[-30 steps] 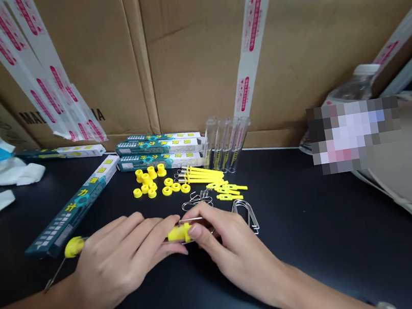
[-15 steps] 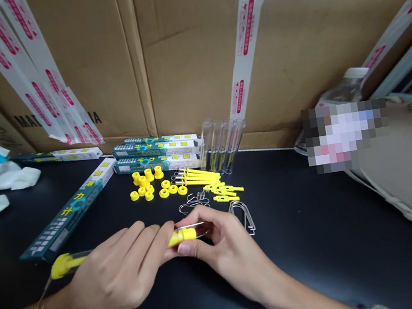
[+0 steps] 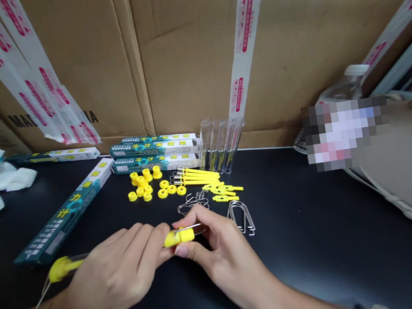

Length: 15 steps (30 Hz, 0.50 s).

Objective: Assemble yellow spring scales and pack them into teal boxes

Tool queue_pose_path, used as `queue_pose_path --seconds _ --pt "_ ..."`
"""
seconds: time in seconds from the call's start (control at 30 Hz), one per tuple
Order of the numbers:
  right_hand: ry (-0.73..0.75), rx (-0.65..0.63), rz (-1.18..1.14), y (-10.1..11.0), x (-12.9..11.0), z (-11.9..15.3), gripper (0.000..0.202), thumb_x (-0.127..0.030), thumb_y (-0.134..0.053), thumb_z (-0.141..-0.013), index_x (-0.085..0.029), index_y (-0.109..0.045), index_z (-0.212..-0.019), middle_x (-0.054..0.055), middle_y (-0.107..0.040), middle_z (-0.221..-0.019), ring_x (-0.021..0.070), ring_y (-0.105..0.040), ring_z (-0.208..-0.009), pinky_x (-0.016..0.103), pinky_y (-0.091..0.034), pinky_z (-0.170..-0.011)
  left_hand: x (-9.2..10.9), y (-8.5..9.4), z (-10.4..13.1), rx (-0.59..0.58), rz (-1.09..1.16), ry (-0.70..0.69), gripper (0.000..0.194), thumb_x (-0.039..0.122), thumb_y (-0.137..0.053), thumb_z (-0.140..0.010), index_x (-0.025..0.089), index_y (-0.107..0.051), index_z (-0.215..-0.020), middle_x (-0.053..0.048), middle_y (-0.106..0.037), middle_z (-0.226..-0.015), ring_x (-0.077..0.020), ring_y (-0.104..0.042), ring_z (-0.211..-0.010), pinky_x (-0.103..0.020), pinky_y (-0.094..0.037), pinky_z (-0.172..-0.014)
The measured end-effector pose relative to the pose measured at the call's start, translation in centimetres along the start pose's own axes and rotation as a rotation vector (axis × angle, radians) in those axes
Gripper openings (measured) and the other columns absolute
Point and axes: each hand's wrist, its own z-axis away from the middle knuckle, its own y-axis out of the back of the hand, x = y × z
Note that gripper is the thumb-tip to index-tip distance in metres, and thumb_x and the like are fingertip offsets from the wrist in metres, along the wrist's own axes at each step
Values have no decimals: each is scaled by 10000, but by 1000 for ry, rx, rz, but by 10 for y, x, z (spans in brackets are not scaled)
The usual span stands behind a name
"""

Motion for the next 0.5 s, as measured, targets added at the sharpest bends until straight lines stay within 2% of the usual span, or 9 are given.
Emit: queue_pose_path --seconds 0.1,0.23,0.33,0.5 --pt "37 13 29 0 1 -1 137 -280 -713 -856 -219 -600 -901 -27 -610 -868 127 -556 -809 216 -448 -714 1 -3 -1 -46 -4 53 231 121 -412 -974 160 -516 -771 13 -533 -568 -181 -543 -452 -326 -371 -421" --pt "113 25 169 0 1 0 106 -272 -686 -882 -234 -597 -925 -24 -628 -894 132 -583 -813 228 -460 -707 0 -3 -2 -51 -24 76 268 91 -353 -979 188 -466 -756 24 -510 -561 -172 -531 -451 -322 -341 -438" --pt "254 55 328 0 2 3 126 -217 -684 -883 -241 -590 -962 -14 -653 -951 140 -612 -873 241 -479 -769 -1 -1 -3 -6 -51 91 251 40 -377 -947 193 -455 -764 44 -484 -539 -159 -514 -444 -311 -317 -447" --pt "509 79 495 1 1 7 243 -169 -681 -888 -233 -596 -1107 7 -680 -1029 140 -648 -956 230 -495 -866 -3 -1 -4 44 -84 120 235 47 -404 -945 190 -467 -770 54 -476 -522 -155 -492 -433 -310 -307 -460"
